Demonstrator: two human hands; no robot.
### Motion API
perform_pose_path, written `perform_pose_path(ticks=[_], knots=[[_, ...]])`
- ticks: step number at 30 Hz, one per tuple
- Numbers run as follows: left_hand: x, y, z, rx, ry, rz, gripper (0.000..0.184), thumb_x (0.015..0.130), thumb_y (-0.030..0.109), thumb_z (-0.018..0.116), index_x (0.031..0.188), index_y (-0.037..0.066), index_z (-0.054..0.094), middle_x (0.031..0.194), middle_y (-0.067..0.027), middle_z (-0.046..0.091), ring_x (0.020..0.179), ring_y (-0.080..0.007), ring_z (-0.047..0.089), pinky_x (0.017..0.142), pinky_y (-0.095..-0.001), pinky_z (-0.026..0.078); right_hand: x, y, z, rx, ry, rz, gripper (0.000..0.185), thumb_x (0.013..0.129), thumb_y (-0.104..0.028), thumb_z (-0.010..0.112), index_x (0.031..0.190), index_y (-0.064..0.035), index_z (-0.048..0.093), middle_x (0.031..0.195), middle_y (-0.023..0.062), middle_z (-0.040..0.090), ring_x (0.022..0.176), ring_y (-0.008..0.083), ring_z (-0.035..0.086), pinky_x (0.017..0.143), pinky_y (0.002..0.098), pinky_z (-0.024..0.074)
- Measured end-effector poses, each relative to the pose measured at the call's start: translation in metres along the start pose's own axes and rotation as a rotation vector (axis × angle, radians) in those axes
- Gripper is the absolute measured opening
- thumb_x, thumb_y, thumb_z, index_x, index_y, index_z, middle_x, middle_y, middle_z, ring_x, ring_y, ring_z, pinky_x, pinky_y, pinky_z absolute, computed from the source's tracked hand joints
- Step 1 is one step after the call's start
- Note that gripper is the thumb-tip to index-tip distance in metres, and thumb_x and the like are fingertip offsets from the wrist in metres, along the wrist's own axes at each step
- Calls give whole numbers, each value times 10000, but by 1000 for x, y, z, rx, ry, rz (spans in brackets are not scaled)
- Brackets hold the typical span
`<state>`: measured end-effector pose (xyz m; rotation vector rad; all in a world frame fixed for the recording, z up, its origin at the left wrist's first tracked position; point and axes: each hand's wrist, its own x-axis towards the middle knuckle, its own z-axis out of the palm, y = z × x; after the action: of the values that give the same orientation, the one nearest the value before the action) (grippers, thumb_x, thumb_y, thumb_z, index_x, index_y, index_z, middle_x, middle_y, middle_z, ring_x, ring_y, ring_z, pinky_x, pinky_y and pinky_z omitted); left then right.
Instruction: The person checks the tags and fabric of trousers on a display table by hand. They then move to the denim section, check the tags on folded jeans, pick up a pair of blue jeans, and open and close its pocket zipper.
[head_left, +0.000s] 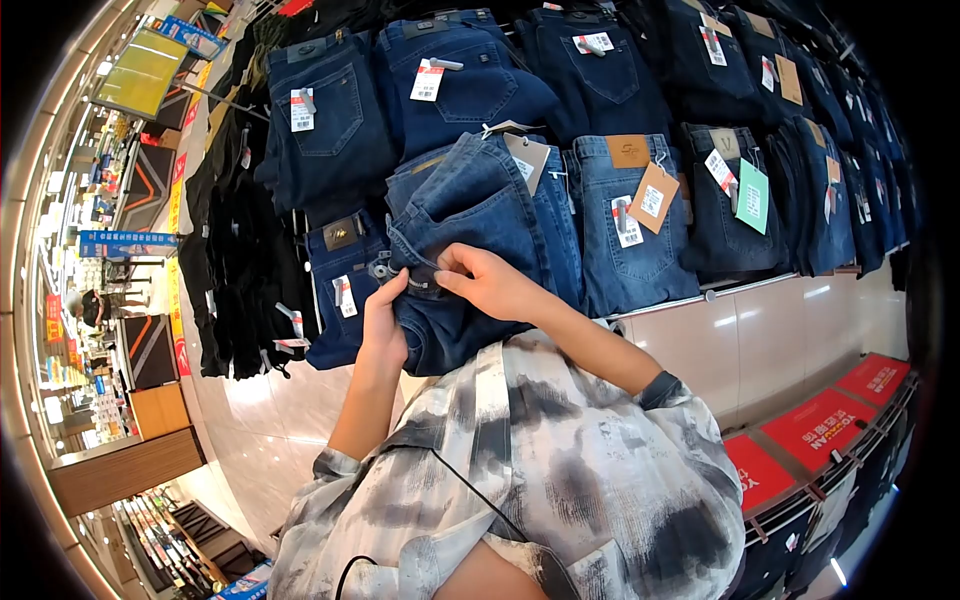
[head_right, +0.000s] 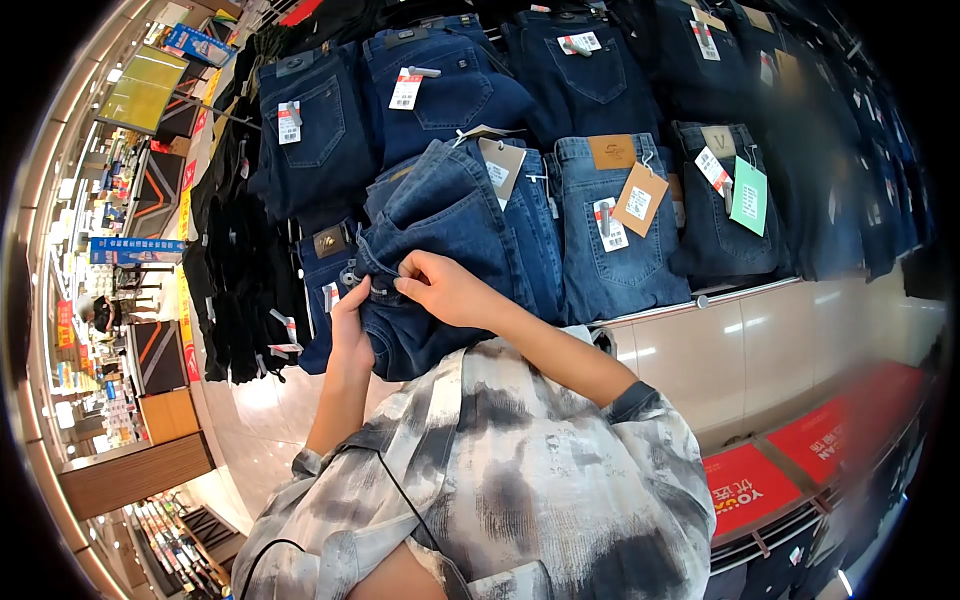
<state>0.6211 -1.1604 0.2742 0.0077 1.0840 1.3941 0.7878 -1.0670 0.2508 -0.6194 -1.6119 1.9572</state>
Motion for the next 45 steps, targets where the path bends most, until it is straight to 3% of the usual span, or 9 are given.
perform_pose_path(ticks=[10,15,18,27,30,32,35,36,45], knots=[[-7,3,9,1,-87,-15,431,1030,326,483,1268,-24,564,1260,-171,633,1133,-283,632,1017,-396,495,-3,17,-15,-87,104,6,149,955,-145,626,933,-14,558,801,47,575,719,132,515,695,284,462],[-1,2,2,-166,-159,-78,436,1027,325,474,1269,-23,574,1249,-193,640,1115,-334,640,1028,-462,490,-7,10,-16,94,20,7,131,980,-156,601,957,-36,554,826,-5,542,753,85,476,723,245,437],[-3,-1,6,-198,-228,-62,424,1030,319,468,1264,-16,583,1237,-182,648,1106,-312,642,1018,-427,499,-11,9,-15,161,-9,-9,123,992,-161,586,973,-45,549,841,-22,527,771,69,464,730,230,427],[7,15,-27,-56,-348,3,553,978,413,519,1330,-14,529,1299,-188,613,1179,-347,593,1055,-445,454,-18,13,-18,456,-162,61,91,1009,-172,559,991,-83,556,889,-36,529,830,72,494,769,227,426],[1,13,-37,15,-347,-8,601,898,326,658,1370,-7,491,1335,-175,588,1227,-325,561,1067,-435,442,-22,21,-15,555,-207,28,98,1014,-181,554,994,-85,545,934,-32,521,859,70,477,768,222,410],[-5,12,-34,179,-280,46,688,772,176,794,1360,-15,493,1287,-145,612,1192,-269,584,1031,-402,470,-25,15,-15,432,-161,-8,109,1015,-181,550,990,-77,529,922,-30,512,836,72,458,754,229,406],[-19,21,14,598,-223,122,680,701,50,816,1315,-17,534,1218,-114,642,1106,-217,623,971,-354,504,-30,-5,-11,225,-71,-50,125,1013,-168,545,985,-55,502,894,-13,499,803,83,436,736,243,407],[-24,21,32,667,-153,120,628,649,-24,829,1232,-22,595,1141,-87,666,1000,-167,647,911,-309,522,-31,-10,-8,153,-40,-61,130,1013,-163,542,983,-46,493,883,-4,495,792,88,431,730,249,408],[-29,13,51,857,-69,308,350,761,41,807,1068,-59,672,1021,-79,703,870,-120,659,798,-263,540,-30,-12,-1,-68,159,-205,115,982,-108,554,971,-10,495,881,95,538,789,198,510,763,316,448]])
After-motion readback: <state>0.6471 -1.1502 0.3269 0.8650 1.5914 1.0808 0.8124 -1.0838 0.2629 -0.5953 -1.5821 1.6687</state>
